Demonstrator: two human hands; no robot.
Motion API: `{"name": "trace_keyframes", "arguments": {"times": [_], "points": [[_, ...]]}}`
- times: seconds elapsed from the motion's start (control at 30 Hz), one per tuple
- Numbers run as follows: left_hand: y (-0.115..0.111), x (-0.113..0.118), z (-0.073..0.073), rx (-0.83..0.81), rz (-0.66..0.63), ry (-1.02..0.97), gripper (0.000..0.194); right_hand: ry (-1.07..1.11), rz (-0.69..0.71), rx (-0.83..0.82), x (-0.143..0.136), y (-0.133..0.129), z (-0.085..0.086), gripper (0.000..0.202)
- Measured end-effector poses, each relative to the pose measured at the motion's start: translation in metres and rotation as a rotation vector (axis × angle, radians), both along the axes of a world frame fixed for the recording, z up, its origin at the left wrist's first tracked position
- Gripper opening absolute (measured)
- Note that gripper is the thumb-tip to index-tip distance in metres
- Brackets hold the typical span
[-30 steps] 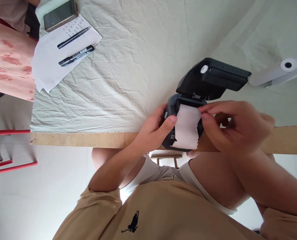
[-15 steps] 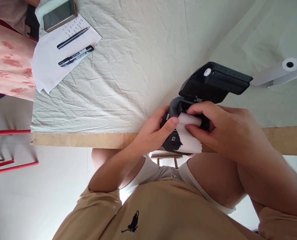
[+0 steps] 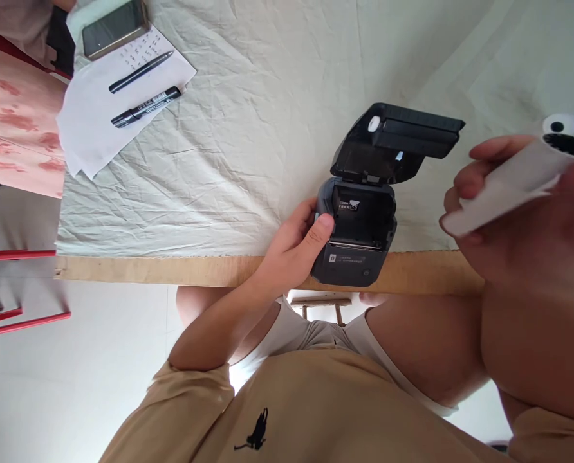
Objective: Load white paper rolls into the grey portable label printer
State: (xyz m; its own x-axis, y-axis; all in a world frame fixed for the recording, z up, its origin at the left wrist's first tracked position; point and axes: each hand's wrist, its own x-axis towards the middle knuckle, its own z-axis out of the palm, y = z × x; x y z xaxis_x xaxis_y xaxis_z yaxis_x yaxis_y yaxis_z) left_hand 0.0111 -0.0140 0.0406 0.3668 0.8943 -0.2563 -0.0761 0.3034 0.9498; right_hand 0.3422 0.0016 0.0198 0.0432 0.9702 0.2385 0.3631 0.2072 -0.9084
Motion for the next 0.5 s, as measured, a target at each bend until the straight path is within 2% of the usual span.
{"name": "trace_keyframes", "arguments": {"times": [0.07, 0.17, 0.37, 0.5], "points": [[0.000, 0.000, 0.001, -0.006, 0.000, 0.006, 0.080, 0.102, -0.074, 0.028, -0.003, 0.001, -0.010, 0.065], [-0.001, -0.001, 0.003, -0.010, 0.007, 0.014, 0.081, 0.041, -0.153, 0.101, -0.012, -0.003, -0.013, 0.065], [-0.002, -0.001, 0.006, -0.024, 0.017, 0.013, 0.077, -0.389, -0.230, 0.138, -0.020, -0.007, -0.005, 0.051], [-0.001, -0.001, 0.003, -0.006, 0.009, 0.023, 0.083, -0.594, -0.271, 0.147, -0.016, -0.001, -0.007, 0.045]]}}
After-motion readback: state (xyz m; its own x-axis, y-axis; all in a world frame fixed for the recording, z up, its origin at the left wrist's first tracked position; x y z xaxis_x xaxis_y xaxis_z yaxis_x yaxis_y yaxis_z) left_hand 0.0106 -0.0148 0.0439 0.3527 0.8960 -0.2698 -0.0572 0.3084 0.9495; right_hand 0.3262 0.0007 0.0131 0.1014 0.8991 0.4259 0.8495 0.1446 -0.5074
